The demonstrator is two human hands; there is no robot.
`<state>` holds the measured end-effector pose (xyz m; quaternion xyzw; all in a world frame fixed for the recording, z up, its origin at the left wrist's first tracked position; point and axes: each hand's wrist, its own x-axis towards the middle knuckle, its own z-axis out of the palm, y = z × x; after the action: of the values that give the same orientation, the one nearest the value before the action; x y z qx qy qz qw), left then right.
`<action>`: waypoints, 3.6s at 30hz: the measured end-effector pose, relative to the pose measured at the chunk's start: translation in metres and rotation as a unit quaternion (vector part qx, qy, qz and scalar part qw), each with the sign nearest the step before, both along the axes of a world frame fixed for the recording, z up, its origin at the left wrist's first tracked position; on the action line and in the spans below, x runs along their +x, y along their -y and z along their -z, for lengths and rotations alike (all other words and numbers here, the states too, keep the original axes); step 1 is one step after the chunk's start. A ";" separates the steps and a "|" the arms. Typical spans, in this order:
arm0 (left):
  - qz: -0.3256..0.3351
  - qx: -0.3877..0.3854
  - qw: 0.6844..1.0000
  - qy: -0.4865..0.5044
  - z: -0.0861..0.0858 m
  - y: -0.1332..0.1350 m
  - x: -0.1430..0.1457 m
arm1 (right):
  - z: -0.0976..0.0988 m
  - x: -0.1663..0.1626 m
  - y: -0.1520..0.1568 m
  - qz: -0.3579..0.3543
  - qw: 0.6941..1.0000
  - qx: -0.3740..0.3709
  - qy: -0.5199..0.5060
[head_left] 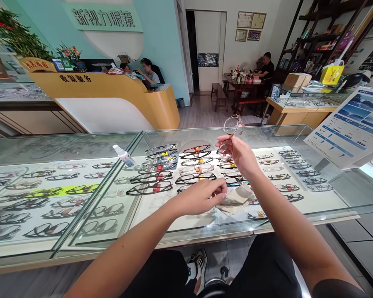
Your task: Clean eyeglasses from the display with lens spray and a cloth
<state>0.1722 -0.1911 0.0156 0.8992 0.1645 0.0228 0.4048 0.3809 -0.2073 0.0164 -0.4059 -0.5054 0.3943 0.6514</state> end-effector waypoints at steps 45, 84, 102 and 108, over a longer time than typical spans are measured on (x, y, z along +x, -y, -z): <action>-0.252 -0.153 0.892 0.342 -0.005 -0.033 -0.008 | 0.012 -0.031 0.012 0.007 0.999 0.026 0.035; -0.262 -0.223 0.848 0.403 -0.010 -0.053 -0.016 | 0.012 -0.041 0.015 -0.149 0.984 -0.028 0.097; -0.274 -0.277 0.815 0.429 0.002 -0.047 -0.004 | 0.013 -0.042 0.017 -0.222 0.972 -0.034 0.076; -0.262 -0.270 0.839 0.393 -0.004 -0.045 -0.006 | 0.013 -0.040 0.017 -0.236 0.968 -0.040 0.081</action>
<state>0.1665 -0.1458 0.0196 0.5932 0.2209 0.4341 0.6410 0.3411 -0.2246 0.0039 -0.3317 -0.6218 0.5224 0.4801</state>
